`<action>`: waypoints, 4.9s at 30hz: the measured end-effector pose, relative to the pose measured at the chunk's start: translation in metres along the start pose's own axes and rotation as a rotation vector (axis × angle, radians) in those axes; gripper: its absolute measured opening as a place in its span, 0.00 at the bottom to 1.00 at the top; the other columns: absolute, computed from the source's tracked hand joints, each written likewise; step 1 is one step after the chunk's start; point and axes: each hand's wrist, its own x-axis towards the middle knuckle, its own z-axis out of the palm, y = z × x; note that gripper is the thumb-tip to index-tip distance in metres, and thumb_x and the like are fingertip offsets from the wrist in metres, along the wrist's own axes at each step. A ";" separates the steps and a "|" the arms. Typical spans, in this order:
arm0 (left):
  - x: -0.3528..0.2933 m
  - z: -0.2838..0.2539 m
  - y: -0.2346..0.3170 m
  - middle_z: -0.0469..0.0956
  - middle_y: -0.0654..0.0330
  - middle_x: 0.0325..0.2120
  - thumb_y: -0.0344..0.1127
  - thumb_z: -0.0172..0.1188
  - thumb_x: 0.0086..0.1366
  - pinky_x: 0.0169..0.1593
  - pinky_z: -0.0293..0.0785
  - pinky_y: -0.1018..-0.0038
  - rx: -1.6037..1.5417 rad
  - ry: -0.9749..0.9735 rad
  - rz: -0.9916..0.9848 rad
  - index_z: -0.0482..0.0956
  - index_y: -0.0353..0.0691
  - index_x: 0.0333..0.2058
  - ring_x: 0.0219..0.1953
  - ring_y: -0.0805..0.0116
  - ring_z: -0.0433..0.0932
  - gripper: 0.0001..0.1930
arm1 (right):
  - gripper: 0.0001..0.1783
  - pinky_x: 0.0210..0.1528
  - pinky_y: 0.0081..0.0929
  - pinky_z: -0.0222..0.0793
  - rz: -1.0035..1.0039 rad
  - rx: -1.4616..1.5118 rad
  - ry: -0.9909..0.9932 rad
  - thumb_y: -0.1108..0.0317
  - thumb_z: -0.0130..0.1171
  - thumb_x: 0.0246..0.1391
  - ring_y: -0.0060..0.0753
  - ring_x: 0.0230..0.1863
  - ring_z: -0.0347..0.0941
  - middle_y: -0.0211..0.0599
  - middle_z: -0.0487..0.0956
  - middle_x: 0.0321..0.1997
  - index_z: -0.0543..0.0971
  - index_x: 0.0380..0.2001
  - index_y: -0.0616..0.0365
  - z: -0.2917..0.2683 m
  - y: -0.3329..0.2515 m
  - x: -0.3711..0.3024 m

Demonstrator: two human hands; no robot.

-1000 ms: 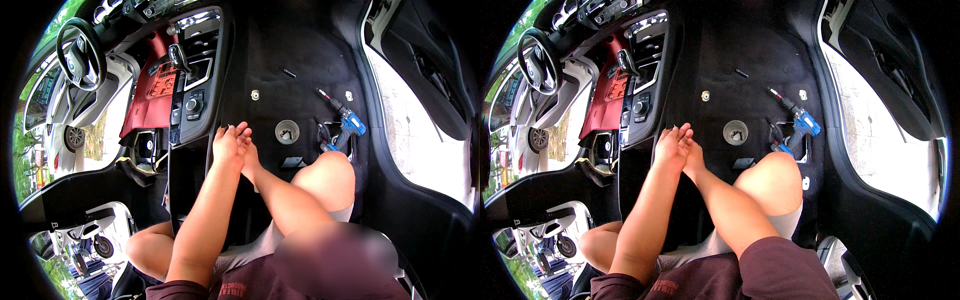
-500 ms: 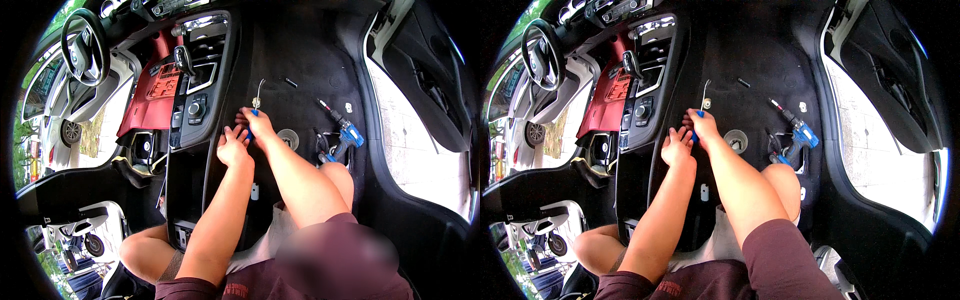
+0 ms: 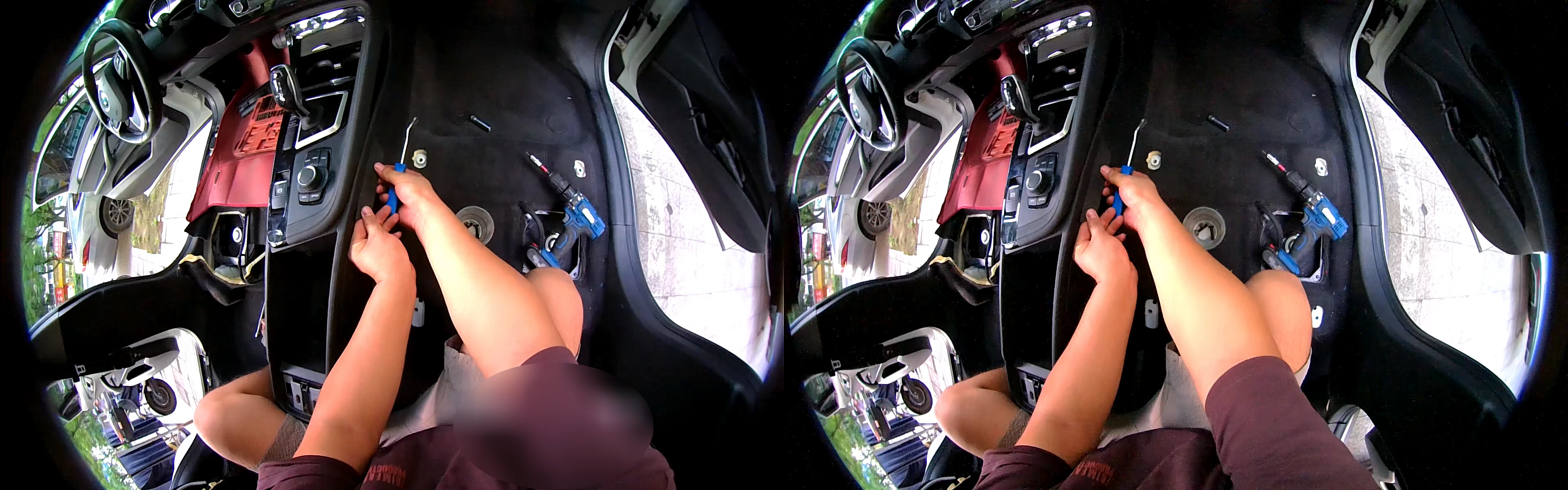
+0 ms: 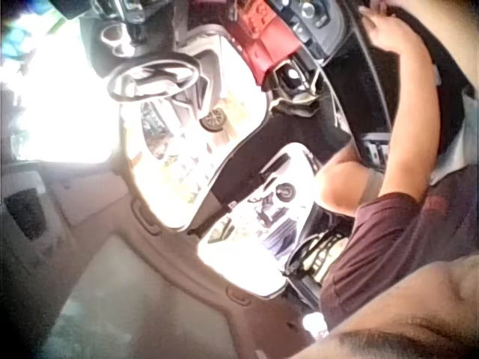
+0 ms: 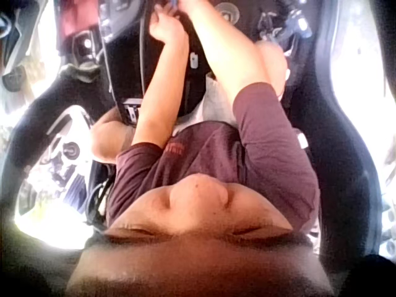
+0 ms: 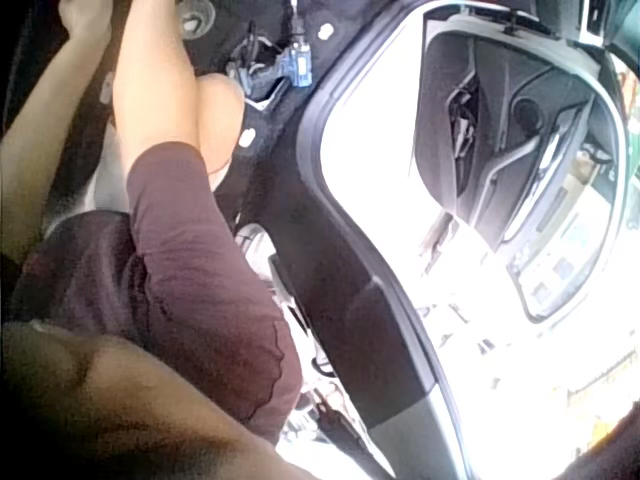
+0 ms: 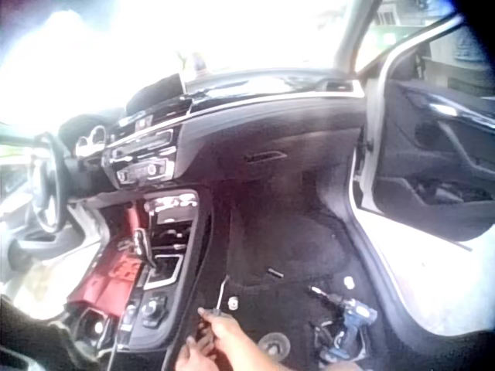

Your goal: The person removes plastic trim pieces from around the center console of a vehicle using a prying tool and a power drill to unscrew fasteners.

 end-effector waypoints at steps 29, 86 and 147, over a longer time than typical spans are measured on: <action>-0.059 -0.028 0.032 0.91 0.54 0.46 0.32 0.63 0.80 0.36 0.77 0.81 -0.023 -0.260 0.358 0.86 0.31 0.55 0.35 0.73 0.88 0.13 | 0.09 0.33 0.25 0.77 -0.082 0.399 -0.499 0.65 0.71 0.69 0.33 0.42 0.79 0.39 0.85 0.45 0.83 0.49 0.47 -0.016 -0.049 -0.056; -0.069 -0.173 0.249 0.88 0.47 0.50 0.23 0.57 0.72 0.49 0.84 0.68 -0.042 -0.570 0.002 0.81 0.31 0.59 0.47 0.60 0.88 0.18 | 0.09 0.30 0.18 0.79 -0.719 0.473 0.280 0.76 0.63 0.64 0.44 0.48 0.90 0.44 0.85 0.50 0.80 0.47 0.62 0.050 -0.199 -0.139; 0.013 -0.142 0.091 0.83 0.50 0.55 0.51 0.63 0.78 0.66 0.71 0.64 0.922 -0.450 -0.225 0.73 0.34 0.70 0.58 0.60 0.79 0.32 | 0.28 0.67 0.49 0.73 -0.801 -1.677 0.268 0.81 0.65 0.56 0.61 0.61 0.74 0.52 0.80 0.58 0.79 0.61 0.66 -0.269 -0.021 -0.203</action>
